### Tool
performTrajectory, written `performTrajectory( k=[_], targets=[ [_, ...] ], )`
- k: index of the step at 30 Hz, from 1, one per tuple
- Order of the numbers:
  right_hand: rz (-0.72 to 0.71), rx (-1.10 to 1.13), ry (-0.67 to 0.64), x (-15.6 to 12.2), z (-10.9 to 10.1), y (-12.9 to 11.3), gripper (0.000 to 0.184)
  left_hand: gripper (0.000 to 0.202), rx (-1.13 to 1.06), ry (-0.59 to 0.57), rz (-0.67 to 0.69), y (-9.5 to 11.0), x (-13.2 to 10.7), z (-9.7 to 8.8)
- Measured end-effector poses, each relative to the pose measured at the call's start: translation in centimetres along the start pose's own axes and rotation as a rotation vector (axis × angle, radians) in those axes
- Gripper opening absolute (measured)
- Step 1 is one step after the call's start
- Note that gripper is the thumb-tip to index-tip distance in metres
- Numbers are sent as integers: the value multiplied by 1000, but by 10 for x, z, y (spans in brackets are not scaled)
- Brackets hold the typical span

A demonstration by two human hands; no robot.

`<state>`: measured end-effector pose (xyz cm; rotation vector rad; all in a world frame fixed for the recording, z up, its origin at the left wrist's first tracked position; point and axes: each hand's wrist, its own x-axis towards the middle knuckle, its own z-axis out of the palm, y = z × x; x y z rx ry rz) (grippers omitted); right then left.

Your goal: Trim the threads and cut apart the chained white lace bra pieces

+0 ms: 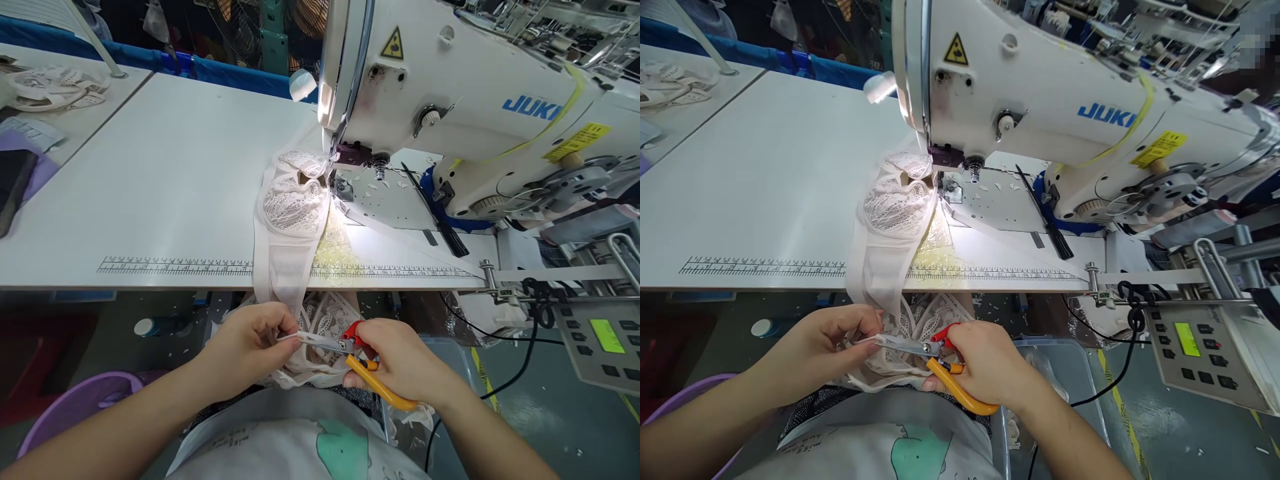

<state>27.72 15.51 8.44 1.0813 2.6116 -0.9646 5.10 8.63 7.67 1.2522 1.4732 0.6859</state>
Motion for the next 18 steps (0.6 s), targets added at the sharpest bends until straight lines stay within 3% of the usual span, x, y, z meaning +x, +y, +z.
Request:
performTrajectory(
  k=[8, 18],
  targets=[
    [26, -10, -19, -1, -1, -1, 47, 20, 50, -25, -27, 2, 1, 0],
    [19, 3, -19, -2, 0, 0, 53, 23, -74, -76, -54, 0, 3, 1]
  ],
)
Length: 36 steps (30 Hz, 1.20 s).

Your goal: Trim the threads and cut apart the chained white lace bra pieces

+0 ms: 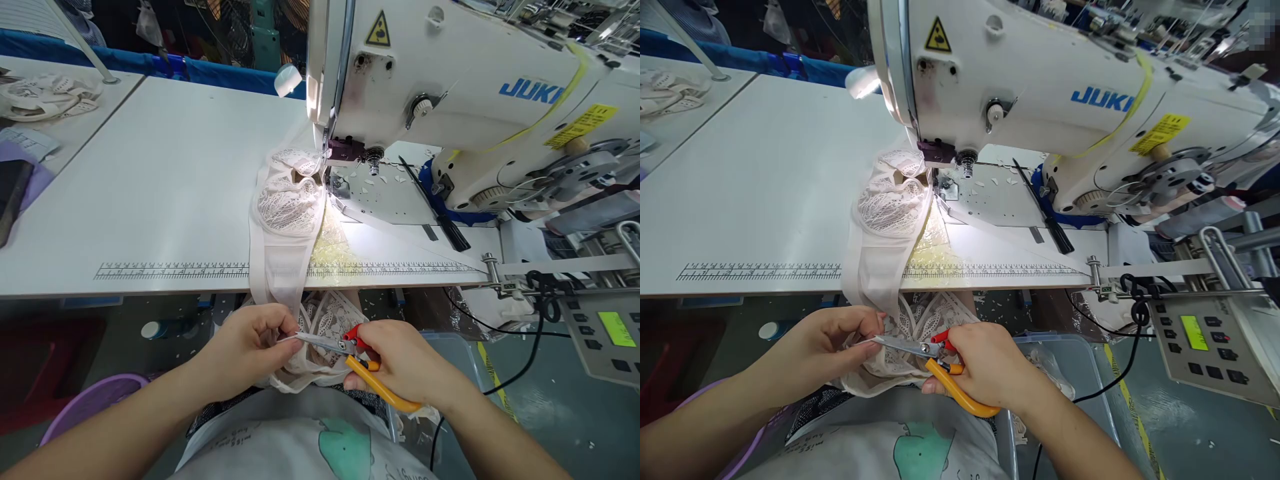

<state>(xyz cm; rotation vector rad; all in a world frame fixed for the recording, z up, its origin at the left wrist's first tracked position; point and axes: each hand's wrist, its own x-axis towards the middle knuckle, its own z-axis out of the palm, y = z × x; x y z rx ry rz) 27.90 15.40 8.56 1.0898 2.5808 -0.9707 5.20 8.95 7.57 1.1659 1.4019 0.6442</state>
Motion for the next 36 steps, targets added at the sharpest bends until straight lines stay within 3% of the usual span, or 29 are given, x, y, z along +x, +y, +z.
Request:
performTrajectory(
  k=[17, 22, 25, 30, 36],
  targets=[
    [-14, 121, 46, 0, 8, 4, 54, 26, -32, -68, -42, 6, 0, -3],
    [7, 313, 59, 1, 13, 12, 53, 27, -53, -59, -46, 7, 0, -4],
    [-63, 517, 134, 1, 16, 14, 43, 27, -86, -51, -13, 8, 0, -5],
    [-121, 686, 246, 4, 23, 2, 38, 25, -178, -25, -8, 10, -1, -4],
    [-168, 566, 216, 15, 47, -14, 39, 25, -283, 4, -23, 9, -1, -4]
  ],
)
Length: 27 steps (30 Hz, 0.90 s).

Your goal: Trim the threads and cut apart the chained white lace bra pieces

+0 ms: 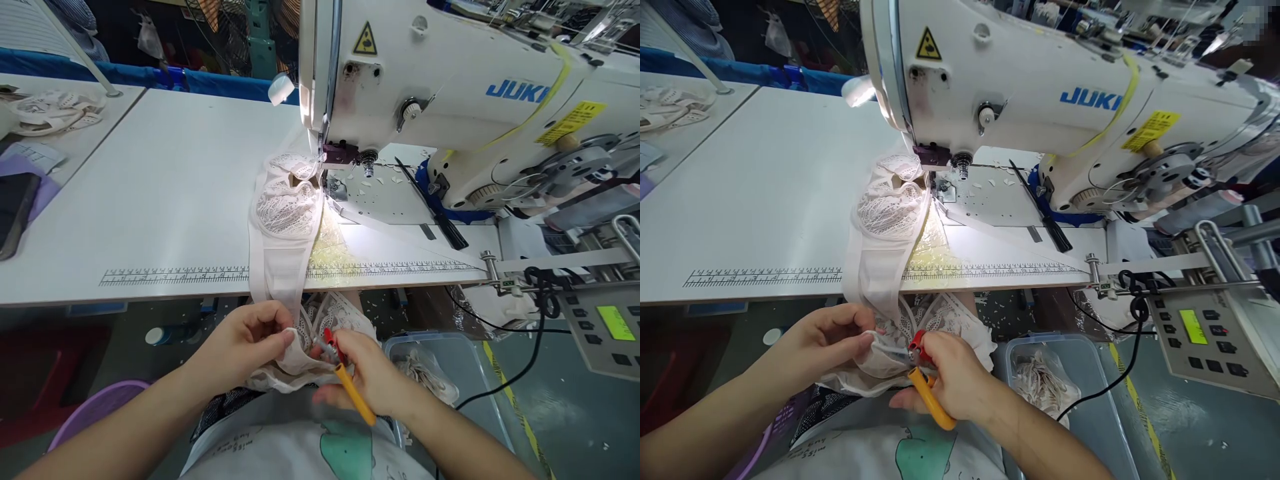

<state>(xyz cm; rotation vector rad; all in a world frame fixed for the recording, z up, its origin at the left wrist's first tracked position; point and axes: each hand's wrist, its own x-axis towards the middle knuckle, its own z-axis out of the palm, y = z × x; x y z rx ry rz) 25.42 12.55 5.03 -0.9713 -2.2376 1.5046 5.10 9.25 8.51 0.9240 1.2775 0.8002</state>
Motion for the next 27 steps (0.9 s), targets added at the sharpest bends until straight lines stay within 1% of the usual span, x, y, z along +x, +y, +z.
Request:
performTrajectory(
  k=[1, 3, 5, 7, 9, 11, 13, 14, 16, 17, 19, 20, 23, 24, 27],
  targets=[
    [-12, -34, 5, 0, 6, 3, 40, 25, 16, 30, 13, 0, 0, 0],
    [-46, -63, 38, -2, 16, 8, 34, 24, 70, 76, 42, 1, 1, -1],
    [-50, -37, 76, -3, 24, 11, 27, 25, 112, 60, 47, 0, 1, -2],
    [-21, 19, 104, -4, 28, 11, 24, 23, 125, 55, 61, -2, 1, -3],
    [14, 88, 114, -4, 30, 10, 24, 19, 128, 106, 134, -4, -2, -5],
    [40, 148, 126, -3, 31, 9, 24, 14, 136, 162, 242, -5, -6, -9],
    [57, 184, 140, -3, 31, 10, 26, 11, 172, 126, 318, -5, -10, -14],
    [61, 196, 140, -3, 31, 10, 26, 8, 203, 102, 332, -6, -12, -16],
    [58, 203, 130, -4, 30, 11, 26, 7, 284, 71, 307, -7, -13, -20],
    [51, 196, 123, -4, 30, 11, 26, 9, 311, 79, 275, -7, -13, -20],
    [36, 164, 116, -5, 29, 10, 24, 12, 316, 87, 205, -9, -11, -20],
    [30, 140, 117, -5, 29, 10, 23, 14, 303, 73, 186, -9, -10, -20],
    [2, 40, 133, -5, 28, 9, 20, 17, 273, 47, 204, -10, -8, -16],
    [-14, 3, 131, -5, 27, 10, 19, 17, 272, 68, 217, -9, -7, -15],
    [-72, -112, 126, -6, 26, 14, 18, 16, 264, 184, 221, -8, -7, -11]
  ],
)
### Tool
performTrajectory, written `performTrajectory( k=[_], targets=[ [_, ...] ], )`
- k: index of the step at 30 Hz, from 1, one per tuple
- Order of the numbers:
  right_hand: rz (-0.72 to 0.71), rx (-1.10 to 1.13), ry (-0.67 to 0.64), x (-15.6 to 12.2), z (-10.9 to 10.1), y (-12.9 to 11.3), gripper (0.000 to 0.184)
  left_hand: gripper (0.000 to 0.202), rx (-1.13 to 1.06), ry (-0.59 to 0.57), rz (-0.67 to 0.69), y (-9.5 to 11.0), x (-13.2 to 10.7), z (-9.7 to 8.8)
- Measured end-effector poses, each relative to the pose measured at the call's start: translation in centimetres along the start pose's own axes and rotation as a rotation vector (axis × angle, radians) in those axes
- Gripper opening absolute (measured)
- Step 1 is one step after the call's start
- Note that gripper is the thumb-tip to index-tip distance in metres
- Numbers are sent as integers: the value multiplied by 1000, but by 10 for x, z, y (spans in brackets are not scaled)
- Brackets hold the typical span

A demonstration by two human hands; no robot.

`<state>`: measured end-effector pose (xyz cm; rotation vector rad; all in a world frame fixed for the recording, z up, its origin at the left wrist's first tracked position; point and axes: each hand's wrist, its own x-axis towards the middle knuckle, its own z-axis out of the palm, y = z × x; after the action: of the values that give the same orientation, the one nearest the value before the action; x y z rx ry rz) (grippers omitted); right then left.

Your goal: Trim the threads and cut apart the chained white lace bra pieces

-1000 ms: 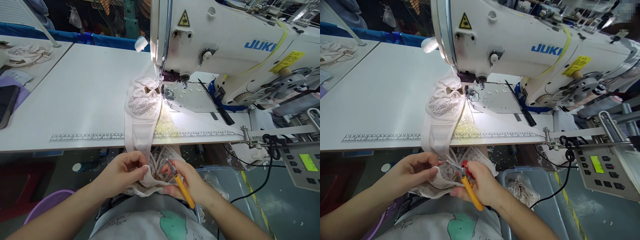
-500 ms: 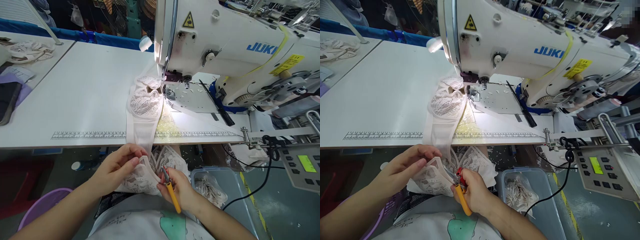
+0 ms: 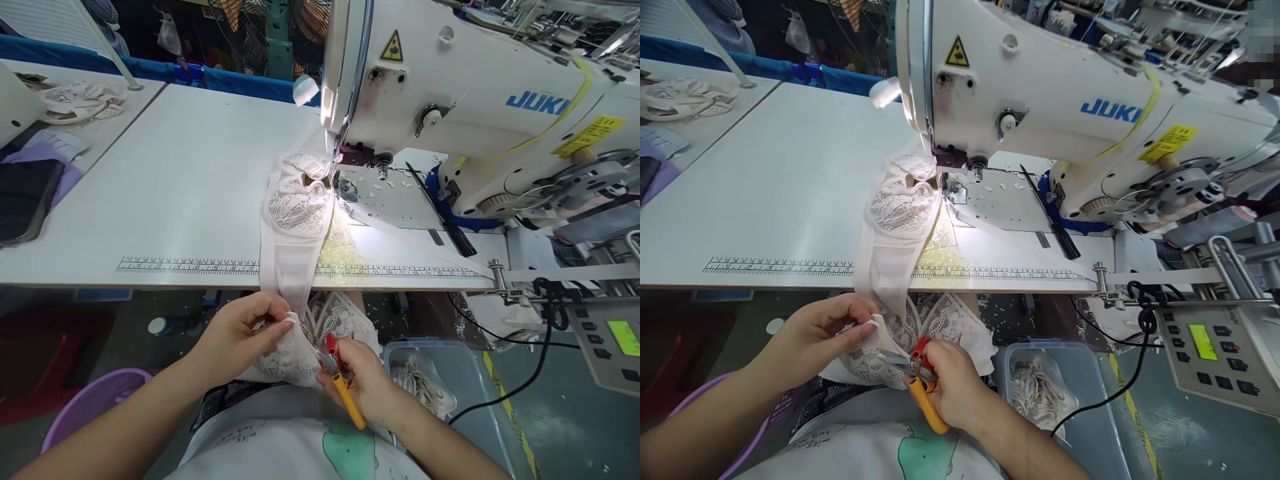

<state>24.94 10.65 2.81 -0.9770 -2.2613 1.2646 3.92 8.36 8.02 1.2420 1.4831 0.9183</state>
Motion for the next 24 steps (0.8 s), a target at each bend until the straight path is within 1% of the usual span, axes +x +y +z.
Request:
performTrajectory(
  k=[3, 7, 10, 11, 13, 14, 16, 17, 18, 19, 20, 22, 24],
  targets=[
    [-37, -97, 9, -3, 1, 7, 17, 15, 34, 87, -3, 0, -1, 3],
    [-71, -159, 37, -8, 6, 16, 16, 16, 24, 135, 2, -2, -3, 6],
    [-102, -179, 34, -11, -2, 15, 16, 17, -28, 171, -47, -2, -4, 7],
    [-101, -191, 39, -12, -9, 13, 17, 17, -38, 181, -66, -2, -5, 7],
    [-70, -240, 75, -12, -30, 8, 20, 21, -65, 195, -103, -1, -8, 5],
    [-33, -278, 97, -11, -44, 6, 22, 25, -81, 190, -127, -1, -9, 4],
    [53, -402, 171, -4, -75, 3, 27, 26, -111, 164, -176, -2, -12, 2],
    [119, -485, 216, 1, -91, 3, 30, 24, -122, 150, -190, -2, -14, 1],
    [228, -596, 252, 8, -106, 5, 32, 22, -134, 138, -193, -3, -15, 0],
    [336, -717, 272, 15, -119, 7, 34, 21, -149, 136, -186, -3, -16, 0],
    [413, -813, 273, 23, -132, 11, 34, 19, -167, 142, -172, -3, -17, 0],
    [508, -898, 224, 36, -151, 19, 25, 15, -198, 160, -145, -2, -18, 2],
    [523, -944, 244, 43, -160, 24, 24, 8, -218, 193, -115, 0, -19, 5]
  ],
)
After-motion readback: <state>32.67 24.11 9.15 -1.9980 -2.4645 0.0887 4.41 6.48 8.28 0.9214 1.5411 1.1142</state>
